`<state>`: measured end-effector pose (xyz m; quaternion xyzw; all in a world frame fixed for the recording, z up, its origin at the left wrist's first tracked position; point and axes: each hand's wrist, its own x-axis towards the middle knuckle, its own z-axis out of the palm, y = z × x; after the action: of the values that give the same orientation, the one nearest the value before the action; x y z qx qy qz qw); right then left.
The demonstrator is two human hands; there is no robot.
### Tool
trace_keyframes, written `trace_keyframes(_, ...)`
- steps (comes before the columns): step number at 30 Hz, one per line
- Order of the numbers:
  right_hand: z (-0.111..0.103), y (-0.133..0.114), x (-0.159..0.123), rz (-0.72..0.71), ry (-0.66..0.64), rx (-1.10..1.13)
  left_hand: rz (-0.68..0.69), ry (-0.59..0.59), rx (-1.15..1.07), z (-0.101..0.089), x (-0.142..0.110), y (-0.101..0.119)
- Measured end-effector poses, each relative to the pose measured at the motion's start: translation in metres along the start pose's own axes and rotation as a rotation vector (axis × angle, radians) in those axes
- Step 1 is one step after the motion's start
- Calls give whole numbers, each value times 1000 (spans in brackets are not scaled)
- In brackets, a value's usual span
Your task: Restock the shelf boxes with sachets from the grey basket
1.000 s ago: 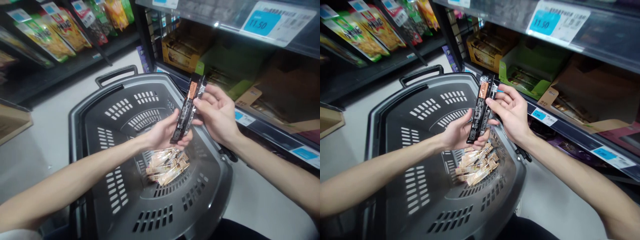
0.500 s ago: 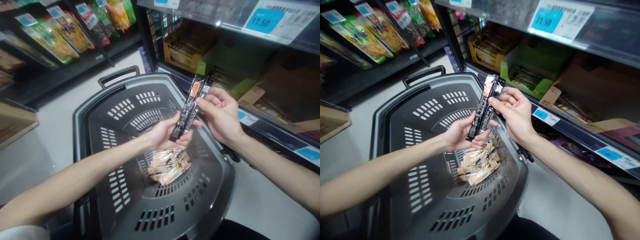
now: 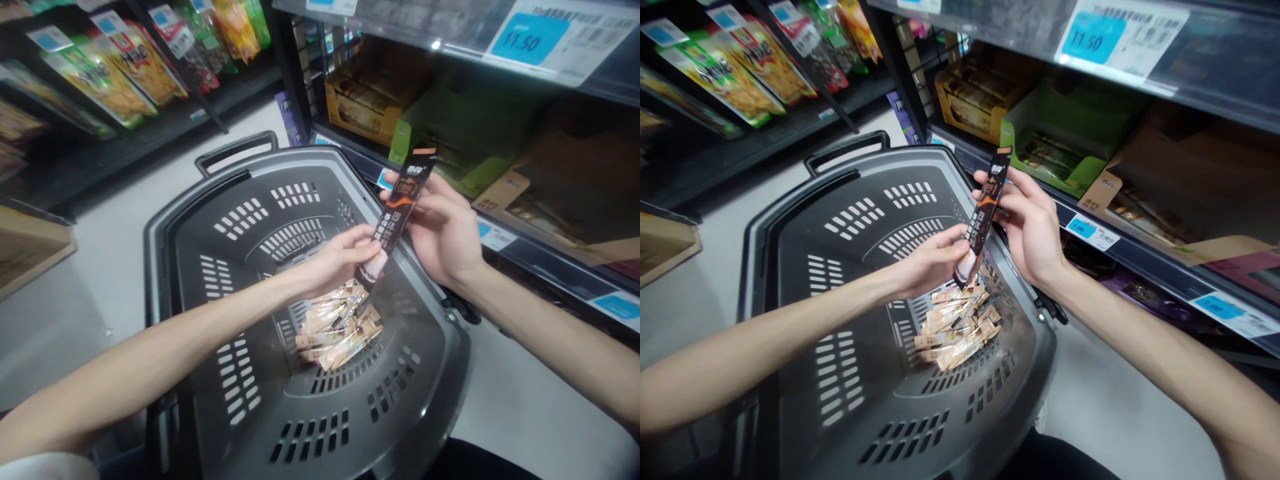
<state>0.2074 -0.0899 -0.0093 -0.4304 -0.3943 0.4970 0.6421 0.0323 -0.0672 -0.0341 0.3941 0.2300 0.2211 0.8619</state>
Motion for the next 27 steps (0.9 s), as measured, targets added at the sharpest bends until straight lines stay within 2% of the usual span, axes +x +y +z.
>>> trace_keyframes(2, 2, -4, 0, 4, -16, 11, 78, 52, 95, 0, 1, -5)
trace_keyframes(6, 4, -8, 0, 21, -4, 8, 139, 98, 231, -4, 2, -9)
trace_keyframes(12, 4, -2, -1, 15, -5, -61, 168, 65, 305, -5, 2, -5)
trace_keyframes(15, 3, -7, 0, -3, -123, -240, 206, 93, 371, -3, 1, -2)
trace_keyframes(17, -2, -18, 0, 43, -246, -341, 222, 144, 389, -3, -1, 6)
trace_keyframes(19, -12, -33, -3, 104, -304, -349, 187, 172, 406, -4, -3, 18)
trace_keyframes(21, -31, -45, -10, 125, -235, -267, 162, 166, 444, -4, -5, 35)
trace_keyframes(23, -58, -50, -25, 140, -71, -144, 214, 188, 490, -6, -6, 52)
trace_keyframes(25, -91, -43, -45, 199, 120, -39, 307, 268, 482, -9, -6, 65)
trace_keyframes(27, -124, -25, -68, 271, 290, 34, 374, 362, 429, -14, -6, 73)
